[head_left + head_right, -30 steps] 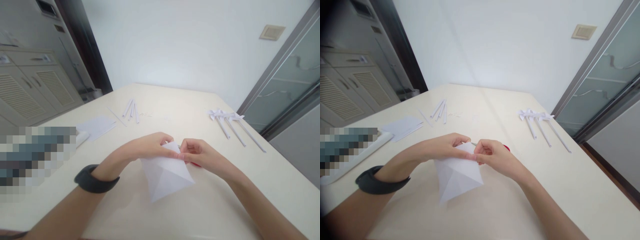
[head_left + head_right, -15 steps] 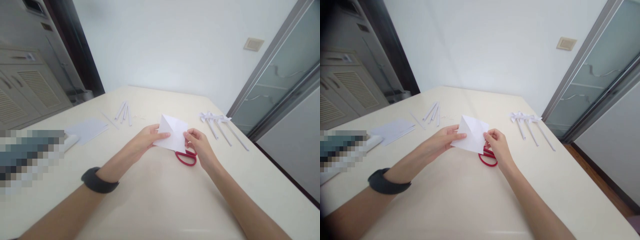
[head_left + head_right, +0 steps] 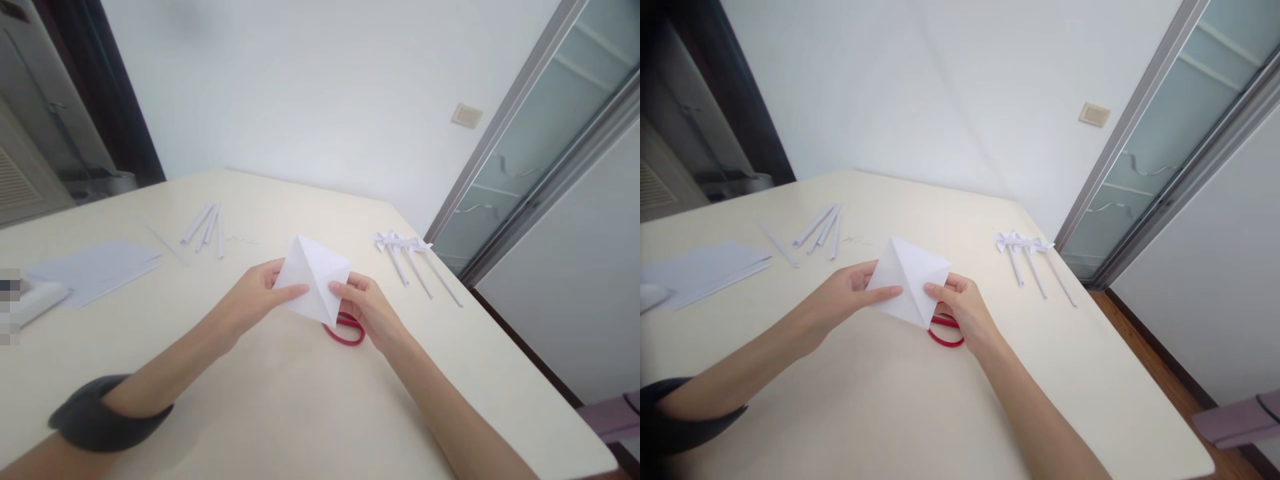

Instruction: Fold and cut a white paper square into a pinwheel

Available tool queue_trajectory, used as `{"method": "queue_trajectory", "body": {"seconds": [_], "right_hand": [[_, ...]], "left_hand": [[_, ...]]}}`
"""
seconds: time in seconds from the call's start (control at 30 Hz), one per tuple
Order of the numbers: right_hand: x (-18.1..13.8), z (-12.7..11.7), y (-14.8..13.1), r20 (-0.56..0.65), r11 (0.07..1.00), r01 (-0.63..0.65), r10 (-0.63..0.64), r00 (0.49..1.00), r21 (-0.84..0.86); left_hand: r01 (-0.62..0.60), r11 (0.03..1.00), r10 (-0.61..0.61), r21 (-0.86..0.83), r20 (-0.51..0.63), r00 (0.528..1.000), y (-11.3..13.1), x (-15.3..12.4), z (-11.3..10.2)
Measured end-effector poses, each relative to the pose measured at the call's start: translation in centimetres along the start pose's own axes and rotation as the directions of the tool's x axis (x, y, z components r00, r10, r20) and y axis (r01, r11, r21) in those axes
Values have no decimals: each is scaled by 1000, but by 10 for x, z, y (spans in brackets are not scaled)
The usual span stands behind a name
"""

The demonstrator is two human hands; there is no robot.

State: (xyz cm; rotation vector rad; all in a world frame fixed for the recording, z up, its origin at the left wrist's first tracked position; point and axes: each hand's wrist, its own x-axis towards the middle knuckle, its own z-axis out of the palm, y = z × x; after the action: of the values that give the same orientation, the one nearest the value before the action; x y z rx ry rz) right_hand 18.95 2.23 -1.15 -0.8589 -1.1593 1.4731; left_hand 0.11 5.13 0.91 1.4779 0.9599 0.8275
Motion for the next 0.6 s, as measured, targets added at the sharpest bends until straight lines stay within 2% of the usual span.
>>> {"method": "queue_trajectory", "body": {"seconds": [0.13, 0.23, 0.37, 0.5, 0.6], "right_hand": [[-1, -1, -3, 4, 1000, -25, 25, 1000, -3], [-2, 0, -4, -6, 1000, -8, 8, 1000, 4], [-2, 2, -3, -80, 998, 47, -51, 996, -47], [0, 4, -3, -207, 987, 114, -135, 969, -111], [0, 5, -1, -223, 962, 155, -205, 953, -223]], "left_hand": [[-23, 1000, 23, 5, 28, 999, -1, 0, 5], [-32, 1000, 32, 2, 5, 999, -7, 3, 3], [-50, 998, 53, 31, -80, 995, -17, 8, -7], [-68, 994, 86, 82, -240, 967, -23, 12, -11], [-30, 998, 43, 55, -248, 968, -21, 11, -5]]}}
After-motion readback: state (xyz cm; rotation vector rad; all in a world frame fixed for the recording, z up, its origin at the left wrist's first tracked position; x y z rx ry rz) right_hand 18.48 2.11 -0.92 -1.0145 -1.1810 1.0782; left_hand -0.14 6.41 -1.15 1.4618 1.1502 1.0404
